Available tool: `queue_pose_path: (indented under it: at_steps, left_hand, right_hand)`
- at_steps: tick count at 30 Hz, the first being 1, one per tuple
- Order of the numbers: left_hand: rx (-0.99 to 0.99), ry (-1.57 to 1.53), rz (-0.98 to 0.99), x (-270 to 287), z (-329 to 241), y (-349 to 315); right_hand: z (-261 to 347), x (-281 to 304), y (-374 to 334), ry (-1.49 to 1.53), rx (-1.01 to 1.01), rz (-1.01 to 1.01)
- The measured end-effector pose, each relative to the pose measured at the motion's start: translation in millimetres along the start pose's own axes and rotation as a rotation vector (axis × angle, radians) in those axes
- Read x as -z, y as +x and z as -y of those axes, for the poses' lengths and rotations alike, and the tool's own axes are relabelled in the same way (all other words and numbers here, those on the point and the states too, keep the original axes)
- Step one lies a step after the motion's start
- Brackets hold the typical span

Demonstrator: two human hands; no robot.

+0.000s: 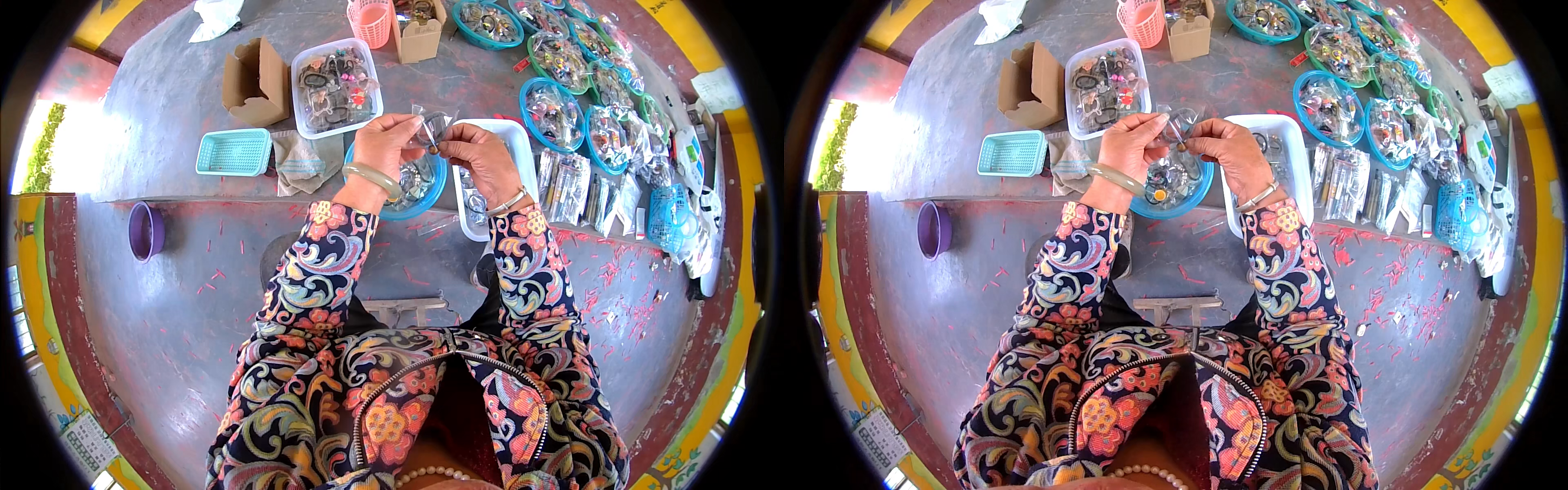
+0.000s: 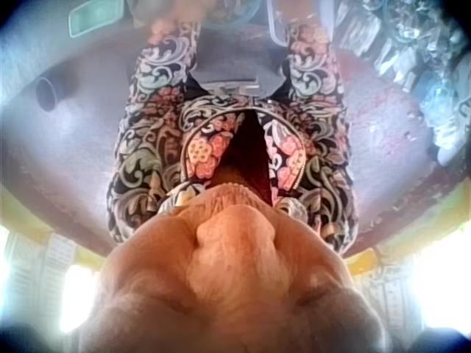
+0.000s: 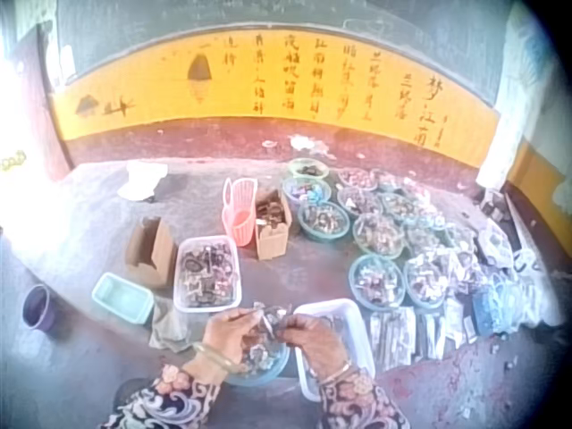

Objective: The person sits at a table and repeatedly picks up small hair accessories, places them into clear plastic bags, and seals the bags. The packaged items are then placed into a white plastic container. The person handles various types of hair accessories, including clips and bands, throughout the process.

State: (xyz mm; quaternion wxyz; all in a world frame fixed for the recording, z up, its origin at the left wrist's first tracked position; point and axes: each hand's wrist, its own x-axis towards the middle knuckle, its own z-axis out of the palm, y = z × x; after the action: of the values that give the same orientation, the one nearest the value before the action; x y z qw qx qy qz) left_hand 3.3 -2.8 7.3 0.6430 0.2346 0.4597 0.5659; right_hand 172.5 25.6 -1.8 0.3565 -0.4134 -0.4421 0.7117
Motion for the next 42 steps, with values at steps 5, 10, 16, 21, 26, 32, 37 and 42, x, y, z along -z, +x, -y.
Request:
queue_pose_path:
  at_steps: [5,10,16,21,26,32,37,42]
  left_hand:
    - [0.025,0.017,0.02,-0.1,1.5,0.9]
    - [0.048,-0.018,0.084,-2.1,4.6,2.5]
    - [0.031,-0.065,0.041,-1.0,1.7,0.9]
    - [0.03,-0.101,0.072,-0.2,3.8,3.3]
    - [0.05,-0.138,0.135,-2.4,2.2,2.5]
    - [0.045,-0.149,0.098,0.1,1.9,3.0]
    - [0.057,-0.139,0.146,1.1,3.3,5.5]
    - [0.077,-0.169,0.176,0.6,4.6,4.6]
  right_hand:
    - [1.7,-3.4,-0.2,-0.002,0.043,-0.002]
    - [3.8,-1.9,-0.5,0.011,0.078,-0.001]
    - [6.1,-3.2,-2.9,-0.081,-0.028,0.032]
    - [1.6,-2.8,-0.5,-0.091,0.027,0.057]
    - [0.7,-2.7,1.5,-0.209,0.083,0.021]
    - [11.8,-9.4,-4.6,-0.206,0.065,0.046]
    - [6.1,-8.7,-2.8,-0.095,0.061,0.021]
    - [-2.7,1.4,1.6,0.011,0.041,0.017]
